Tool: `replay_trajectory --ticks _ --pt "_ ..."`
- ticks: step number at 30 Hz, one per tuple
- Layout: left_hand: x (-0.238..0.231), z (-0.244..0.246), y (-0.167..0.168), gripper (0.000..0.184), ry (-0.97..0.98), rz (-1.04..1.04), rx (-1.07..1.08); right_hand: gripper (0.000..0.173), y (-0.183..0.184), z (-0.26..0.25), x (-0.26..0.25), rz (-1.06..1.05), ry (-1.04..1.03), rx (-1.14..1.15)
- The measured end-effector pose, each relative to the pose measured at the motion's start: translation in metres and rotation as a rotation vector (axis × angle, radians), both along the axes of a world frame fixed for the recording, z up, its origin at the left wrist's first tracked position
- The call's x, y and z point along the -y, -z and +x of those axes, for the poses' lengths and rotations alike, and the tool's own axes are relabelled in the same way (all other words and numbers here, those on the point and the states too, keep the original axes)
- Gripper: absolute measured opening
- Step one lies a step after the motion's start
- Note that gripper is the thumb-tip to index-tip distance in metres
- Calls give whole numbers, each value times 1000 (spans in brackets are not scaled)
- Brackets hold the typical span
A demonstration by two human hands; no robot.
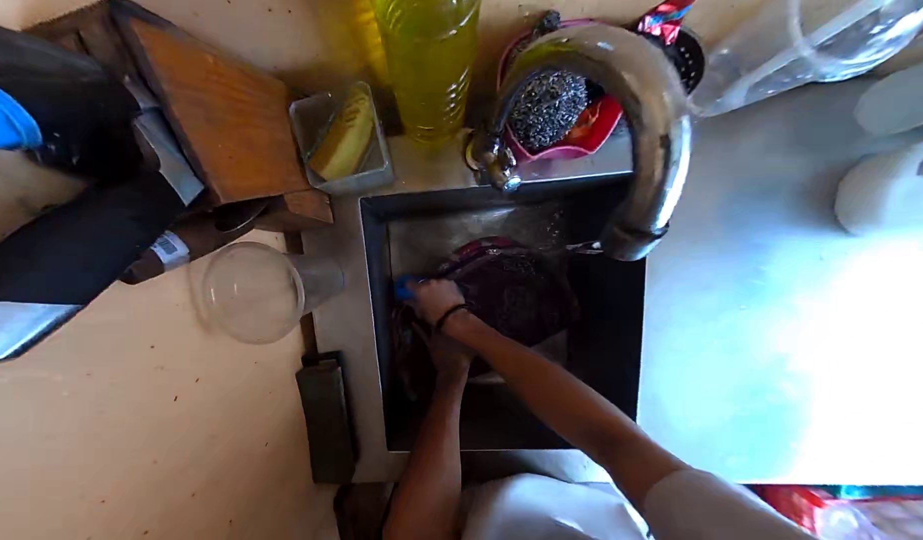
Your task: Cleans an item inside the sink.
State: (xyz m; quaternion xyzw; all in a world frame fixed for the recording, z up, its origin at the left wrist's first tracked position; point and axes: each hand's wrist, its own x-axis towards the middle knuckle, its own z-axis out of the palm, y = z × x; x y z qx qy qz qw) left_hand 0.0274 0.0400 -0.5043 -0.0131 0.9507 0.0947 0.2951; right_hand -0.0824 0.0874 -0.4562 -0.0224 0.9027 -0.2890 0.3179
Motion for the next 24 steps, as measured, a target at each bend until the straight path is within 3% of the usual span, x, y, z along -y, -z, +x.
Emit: replay_trajectory --ticks 2,4,6,8,12,14,16,18,19,21,22,24 --pt "2 -4 8 126 35 -34 5 44 -2 -26 -45 27 93 106" --pt "0 4 12 148 31 -33 39 47 6 -19 -112 163 307 83" --pt "-4 -5 15 150 36 -30 37 51 1 -27 -148 393 512 76" --pt "-1 -2 13 149 62 -47 39 49 -21 -19 -118 419 594 131" --pt "-1 -1 7 109 100 -71 91 35 -11 -4 -20 50 125 -69" --pt "1 -9 10 124 93 -56 74 39 -7 -12 -40 13 143 -27" --pt "4 -3 13 147 91 -14 52 48 11 13 -93 92 384 -20" --pt "3 -10 12 151 122 58 46 55 4 40 -131 240 575 7" --pt "2 -19 7 143 129 109 39 56 0 47 -137 309 659 51" --pt "3 -39 -8 97 65 203 -50 56 -19 63 -135 390 721 230" --pt "6 -48 -9 72 34 199 -115 57 -30 72 -130 387 713 318" --pt "16 -68 -5 47 96 120 -180 56 -49 86 -123 326 691 401"
